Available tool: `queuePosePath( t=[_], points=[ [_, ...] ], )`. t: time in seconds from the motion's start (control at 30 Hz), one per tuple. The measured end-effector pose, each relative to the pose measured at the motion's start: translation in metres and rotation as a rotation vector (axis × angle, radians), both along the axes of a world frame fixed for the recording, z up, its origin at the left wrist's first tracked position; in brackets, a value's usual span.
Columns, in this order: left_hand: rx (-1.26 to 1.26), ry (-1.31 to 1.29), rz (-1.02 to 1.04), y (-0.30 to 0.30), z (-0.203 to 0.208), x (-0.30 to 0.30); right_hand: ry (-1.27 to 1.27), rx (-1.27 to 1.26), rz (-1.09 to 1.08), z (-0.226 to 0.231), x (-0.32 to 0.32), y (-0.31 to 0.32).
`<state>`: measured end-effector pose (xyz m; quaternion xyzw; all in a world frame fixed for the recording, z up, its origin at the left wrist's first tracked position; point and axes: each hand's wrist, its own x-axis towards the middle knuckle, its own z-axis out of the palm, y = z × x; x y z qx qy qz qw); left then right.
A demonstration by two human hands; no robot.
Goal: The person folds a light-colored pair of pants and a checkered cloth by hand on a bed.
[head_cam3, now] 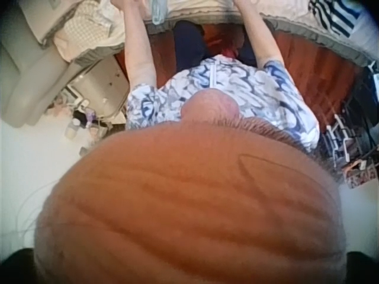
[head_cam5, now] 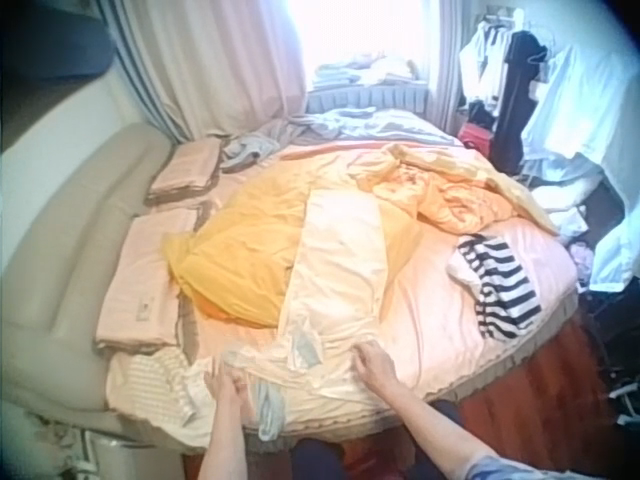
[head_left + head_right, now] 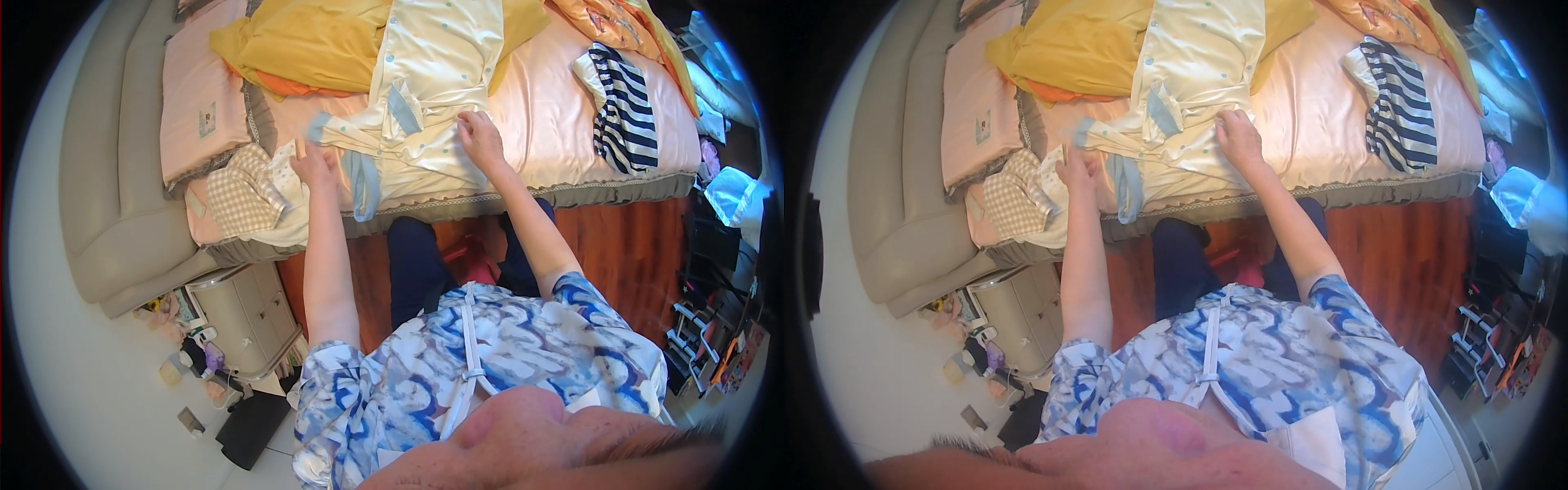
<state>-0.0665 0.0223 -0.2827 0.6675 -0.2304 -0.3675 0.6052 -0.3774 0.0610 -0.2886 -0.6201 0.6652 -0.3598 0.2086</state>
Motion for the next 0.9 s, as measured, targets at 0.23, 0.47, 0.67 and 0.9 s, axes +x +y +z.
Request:
queuePosePath(
  t=[0.23,0.47,0.67,0.9],
  points=[
    [-0.368,-1.277,-0.915,0.012,0.017,-0.103,0.051,0.061,-0.082,-0.008,-0.023,0.006],
    [-0.084,-1.409,-0.875,-0.027,0.007,-0.110,0.107,-0.007,-0.014,-0.018,-0.033,0.007],
    [-0.174,-0.545,-0.472,-0.020,0.009,-0.063,0.232,-0.101,0.191,0.016,-0.009,-0.035],
    [-0.017,0.002,-0.159,-0.024,-0.003,-0.016,0.356,-0.028,0.228,0.003,-0.009,-0.051]
  ],
)
